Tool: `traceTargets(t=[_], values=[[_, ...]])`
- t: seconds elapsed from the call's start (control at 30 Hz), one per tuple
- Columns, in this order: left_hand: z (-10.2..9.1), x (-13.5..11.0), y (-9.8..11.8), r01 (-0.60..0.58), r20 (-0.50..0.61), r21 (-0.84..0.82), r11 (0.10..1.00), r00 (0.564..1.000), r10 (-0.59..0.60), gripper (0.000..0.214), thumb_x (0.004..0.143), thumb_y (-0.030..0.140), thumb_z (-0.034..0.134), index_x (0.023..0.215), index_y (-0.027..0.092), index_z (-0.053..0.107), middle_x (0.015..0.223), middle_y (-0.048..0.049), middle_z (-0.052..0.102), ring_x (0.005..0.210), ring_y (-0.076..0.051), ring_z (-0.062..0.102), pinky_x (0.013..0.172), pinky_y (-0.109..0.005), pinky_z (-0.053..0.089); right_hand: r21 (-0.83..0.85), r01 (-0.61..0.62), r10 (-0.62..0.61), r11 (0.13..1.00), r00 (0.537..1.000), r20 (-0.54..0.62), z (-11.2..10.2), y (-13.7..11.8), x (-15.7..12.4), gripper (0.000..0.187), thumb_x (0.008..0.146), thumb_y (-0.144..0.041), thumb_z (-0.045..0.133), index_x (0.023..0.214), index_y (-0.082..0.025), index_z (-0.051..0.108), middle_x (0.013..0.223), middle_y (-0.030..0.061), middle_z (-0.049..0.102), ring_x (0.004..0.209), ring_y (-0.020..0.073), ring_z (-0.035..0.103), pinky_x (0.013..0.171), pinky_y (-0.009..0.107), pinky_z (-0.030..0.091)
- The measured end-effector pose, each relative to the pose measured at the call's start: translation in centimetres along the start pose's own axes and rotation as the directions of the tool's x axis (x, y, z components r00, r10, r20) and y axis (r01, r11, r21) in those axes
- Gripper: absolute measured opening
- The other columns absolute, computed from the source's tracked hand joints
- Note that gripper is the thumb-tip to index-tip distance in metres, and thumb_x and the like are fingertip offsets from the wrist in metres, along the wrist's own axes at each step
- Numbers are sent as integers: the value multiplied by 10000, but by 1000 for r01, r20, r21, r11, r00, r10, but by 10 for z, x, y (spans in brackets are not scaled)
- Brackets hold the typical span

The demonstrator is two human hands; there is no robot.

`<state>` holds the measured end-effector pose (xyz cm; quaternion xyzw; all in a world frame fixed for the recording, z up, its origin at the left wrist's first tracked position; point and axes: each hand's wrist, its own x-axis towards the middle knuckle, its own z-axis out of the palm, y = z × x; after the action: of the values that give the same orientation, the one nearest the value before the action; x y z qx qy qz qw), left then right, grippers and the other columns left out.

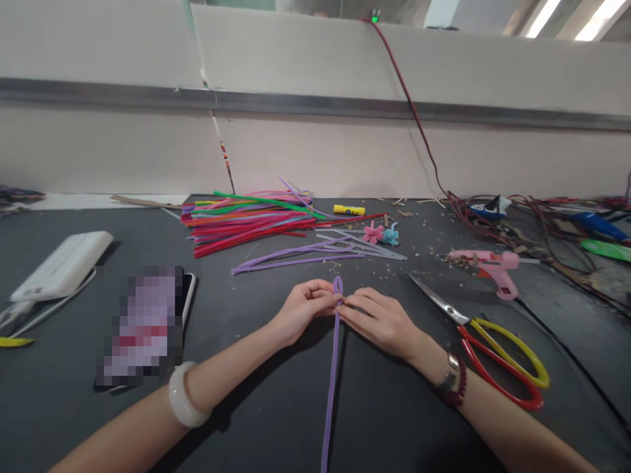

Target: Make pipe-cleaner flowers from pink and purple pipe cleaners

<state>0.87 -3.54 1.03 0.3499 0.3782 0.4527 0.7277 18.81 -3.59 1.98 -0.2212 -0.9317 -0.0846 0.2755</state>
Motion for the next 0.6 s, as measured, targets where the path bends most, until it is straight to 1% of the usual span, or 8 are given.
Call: traceTargets(t=[0.1, 0.17, 0.23, 0.33, 0.43, 0.5, 0.6], values=[[1, 0, 0, 6, 22, 1, 1000, 1000, -6, 210, 609, 183, 741, 737, 115, 589, 621, 3, 636, 563, -75, 582, 606, -196, 471, -22, 21, -22, 1000, 998, -54, 2, -2, 0, 140, 820, -144, 522, 916, -165, 622, 841, 51, 639, 800, 164, 531, 680, 263, 474], [1, 0, -1, 9, 31, 1, 1000, 999, -9, 215, 609, 182, 740, 747, 116, 589, 629, 2, 644, 560, -74, 582, 598, -190, 465, 19, 7, -5, 1000, 994, -106, 3, -3, -1, 123, 806, -146, 543, 897, -163, 625, 822, 51, 637, 786, 164, 533, 682, 269, 478], [0, 0, -2, 8, 31, 6, 1000, 999, -8, 228, 609, 177, 739, 767, 119, 586, 646, -1, 654, 568, -77, 590, 596, -189, 464, 119, -40, 60, 992, 985, -164, 5, -5, -2, 118, 798, -139, 552, 888, -169, 624, 813, 48, 633, 784, 162, 535, 694, 280, 482], [-1, 0, -3, 0, 47, 28, 1000, 999, -2, 249, 616, 176, 734, 803, 125, 578, 661, -3, 663, 589, -91, 607, 624, -209, 478, 308, -171, 242, 936, 947, -212, 9, -8, -2, 116, 790, -135, 563, 875, -187, 622, 805, 42, 630, 770, 153, 546, 690, 287, 483], [-2, 0, -4, -6, 84, 58, 998, 996, 1, 274, 630, 174, 723, 853, 130, 572, 707, -23, 684, 627, -111, 631, 666, -241, 492, 443, -288, 408, 849, 890, -204, 11, -10, -2, 55, 775, -162, 588, 809, -189, 623, 787, 42, 625, 740, 147, 555, 664, 283, 479], [-2, 0, -3, 5, 97, 81, 997, 995, -13, 286, 634, 166, 719, 874, 129, 569, 728, -36, 694, 636, -117, 642, 679, -248, 496, 500, -339, 477, 797, 861, -175, 11, -10, -1, 26, 771, -178, 594, 757, -184, 615, 770, 42, 615, 723, 145, 552, 632, 273, 470], [-2, -1, -3, 20, 102, 110, 994, 994, -32, 297, 635, 160, 718, 890, 126, 568, 717, -39, 698, 630, -118, 648, 681, -246, 500, 563, -411, 553, 717, 827, -101, 10, -11, 1, 44, 774, -187, 584, 738, -179, 607, 767, 40, 599, 722, 143, 548, 614, 264, 456]])
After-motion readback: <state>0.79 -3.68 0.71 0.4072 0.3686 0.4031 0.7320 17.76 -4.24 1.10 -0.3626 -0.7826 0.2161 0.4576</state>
